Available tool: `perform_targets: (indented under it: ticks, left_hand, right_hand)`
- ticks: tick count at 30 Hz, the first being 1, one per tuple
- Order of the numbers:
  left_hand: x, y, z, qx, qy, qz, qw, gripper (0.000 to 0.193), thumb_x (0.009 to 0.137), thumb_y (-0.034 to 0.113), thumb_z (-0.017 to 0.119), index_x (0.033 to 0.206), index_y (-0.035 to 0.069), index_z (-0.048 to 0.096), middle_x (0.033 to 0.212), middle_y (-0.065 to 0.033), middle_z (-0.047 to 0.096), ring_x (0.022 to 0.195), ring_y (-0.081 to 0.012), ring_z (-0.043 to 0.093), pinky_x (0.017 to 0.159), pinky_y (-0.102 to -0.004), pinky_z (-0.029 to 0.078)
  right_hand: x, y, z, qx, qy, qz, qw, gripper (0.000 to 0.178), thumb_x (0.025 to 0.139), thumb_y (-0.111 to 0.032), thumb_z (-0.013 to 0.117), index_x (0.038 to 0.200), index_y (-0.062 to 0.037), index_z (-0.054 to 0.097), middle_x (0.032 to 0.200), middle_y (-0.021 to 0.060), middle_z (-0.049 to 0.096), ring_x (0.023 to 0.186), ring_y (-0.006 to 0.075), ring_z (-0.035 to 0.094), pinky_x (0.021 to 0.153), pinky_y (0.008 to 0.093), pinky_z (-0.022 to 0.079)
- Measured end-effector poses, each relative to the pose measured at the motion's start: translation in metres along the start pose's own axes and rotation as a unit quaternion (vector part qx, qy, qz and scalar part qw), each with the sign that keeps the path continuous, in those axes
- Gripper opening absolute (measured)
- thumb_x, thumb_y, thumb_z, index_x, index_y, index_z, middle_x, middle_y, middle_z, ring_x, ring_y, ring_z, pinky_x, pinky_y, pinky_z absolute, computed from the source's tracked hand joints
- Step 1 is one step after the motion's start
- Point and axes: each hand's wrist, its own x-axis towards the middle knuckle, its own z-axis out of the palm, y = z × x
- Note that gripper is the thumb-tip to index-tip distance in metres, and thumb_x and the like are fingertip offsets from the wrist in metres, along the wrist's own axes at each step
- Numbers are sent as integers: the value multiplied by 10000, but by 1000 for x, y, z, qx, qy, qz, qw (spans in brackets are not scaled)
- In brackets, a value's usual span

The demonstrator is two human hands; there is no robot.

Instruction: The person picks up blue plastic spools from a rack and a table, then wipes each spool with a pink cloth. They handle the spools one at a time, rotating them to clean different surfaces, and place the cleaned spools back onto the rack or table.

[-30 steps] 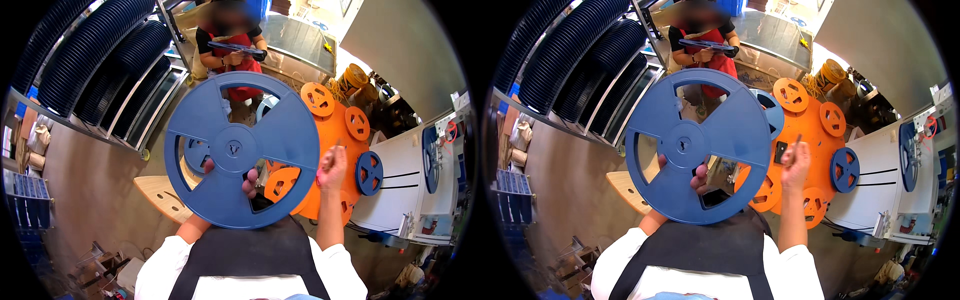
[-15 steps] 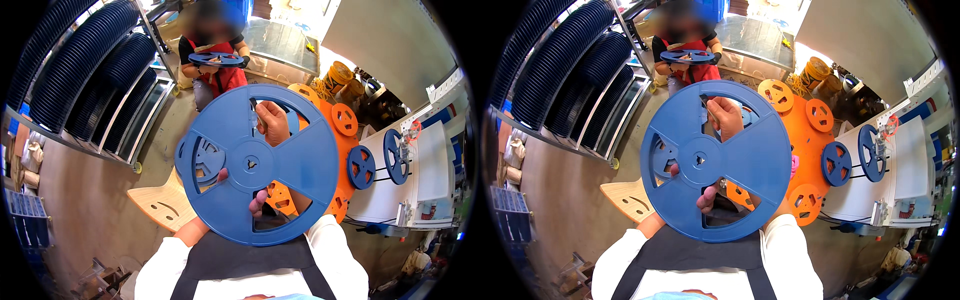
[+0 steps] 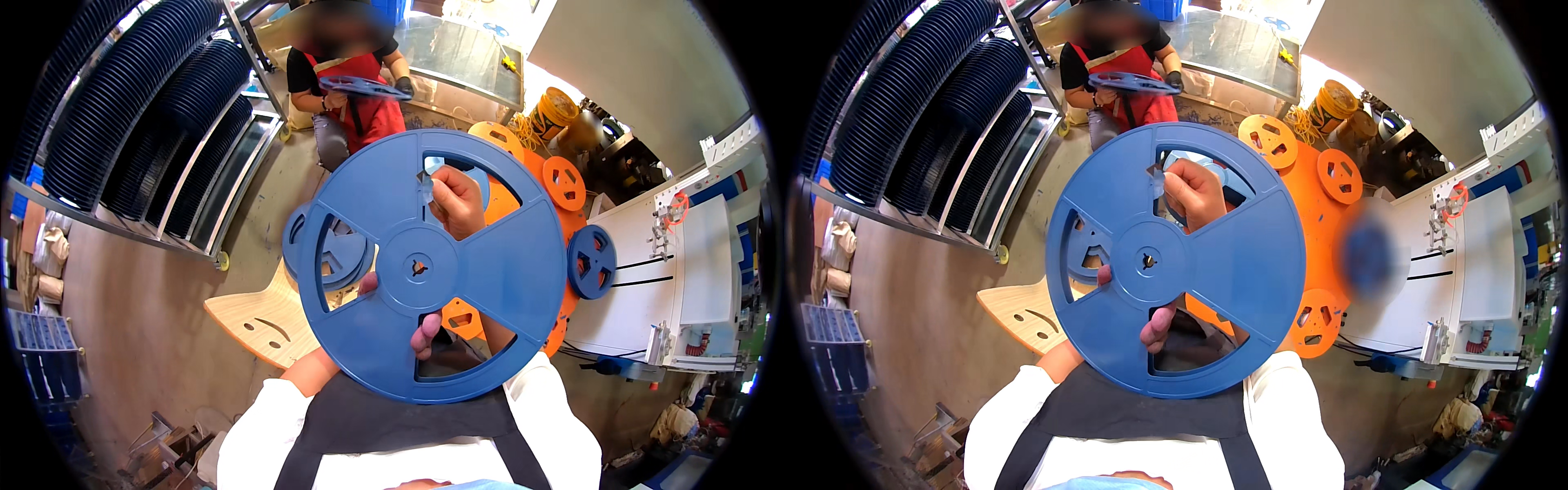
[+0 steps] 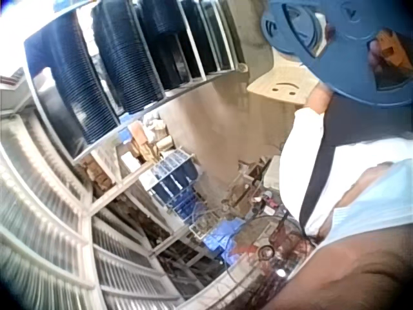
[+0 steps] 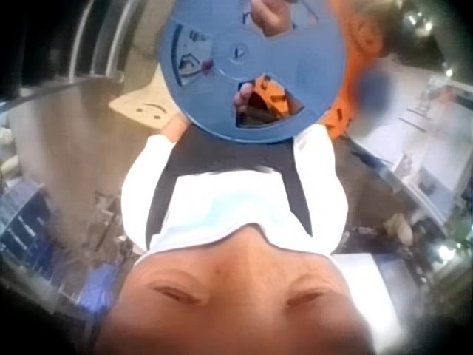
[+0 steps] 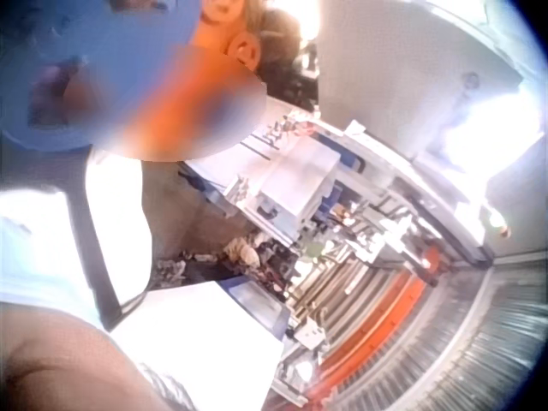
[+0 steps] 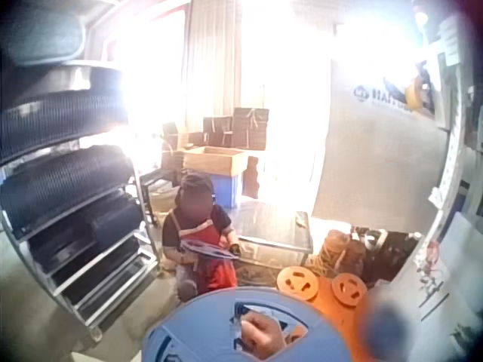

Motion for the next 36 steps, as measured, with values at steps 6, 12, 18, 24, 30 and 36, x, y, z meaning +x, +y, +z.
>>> perform_targets:
  ticks: [6, 12, 18, 24, 30, 36]
  left_hand:
    - [-4, 2, 2, -27, 14, -18, 999, 737, 878, 430, 617, 1446, 81, 302, 1270, -321, 482, 1102, -378, 572, 964, -457, 393]
    - [1, 0, 0, -35, 6, -30, 999, 725, 893, 440, 588, 1438, 51, 310, 1287, -329, 465, 1114, -390, 562, 999, -466, 379]
    - [0, -3, 8, -12, 55, -24, 998, 722, 901, 451, 569, 1436, 40, 311, 1299, -331, 456, 1120, -401, 557, 1006, -473, 374]
    - [-1, -2, -4, -37, 19, -35, 999, 730, 896, 465, 568, 1442, 59, 306, 1299, -326, 458, 1115, -396, 563, 994, -471, 381]
    - [1, 0, -7, -30, 7, -31, 999, 737, 897, 483, 552, 1447, 65, 296, 1300, -324, 455, 1119, -388, 563, 991, -471, 381]
    - [0, 3, -2, -34, 23, -17, 999, 768, 883, 477, 577, 1444, 42, 281, 1292, -327, 458, 1123, -400, 561, 1004, -484, 385]
  right_hand:
    - [-17, 8, -9, -28, -55, -27, 998, 218, 933, -201, 600, 805, -31, 558, 637, -29, 491, 541, 21, 402, 492, 192, 297]
    - [-25, 20, -8, 49, -20, -47, 998, 166, 930, -189, 608, 848, -54, 557, 669, -10, 538, 572, 24, 451, 516, 178, 325]
    - [-6, 15, -10, 101, 45, -68, 992, 180, 929, -190, 601, 835, -55, 529, 597, -22, 462, 467, 45, 365, 426, 197, 259]
    - [-16, 7, -8, 48, 21, -23, 998, 215, 920, -224, 610, 828, -50, 525, 600, -26, 443, 485, 42, 349, 449, 203, 252]
    - [-27, 14, -23, 53, -55, -57, 995, 190, 947, -208, 563, 834, -68, 502, 635, -38, 430, 547, 30, 347, 496, 201, 288]
    - [-44, -4, -6, -87, -20, -123, 988, 69, 950, -49, 537, 884, -36, 553, 777, 9, 529, 643, 57, 463, 581, 191, 393]
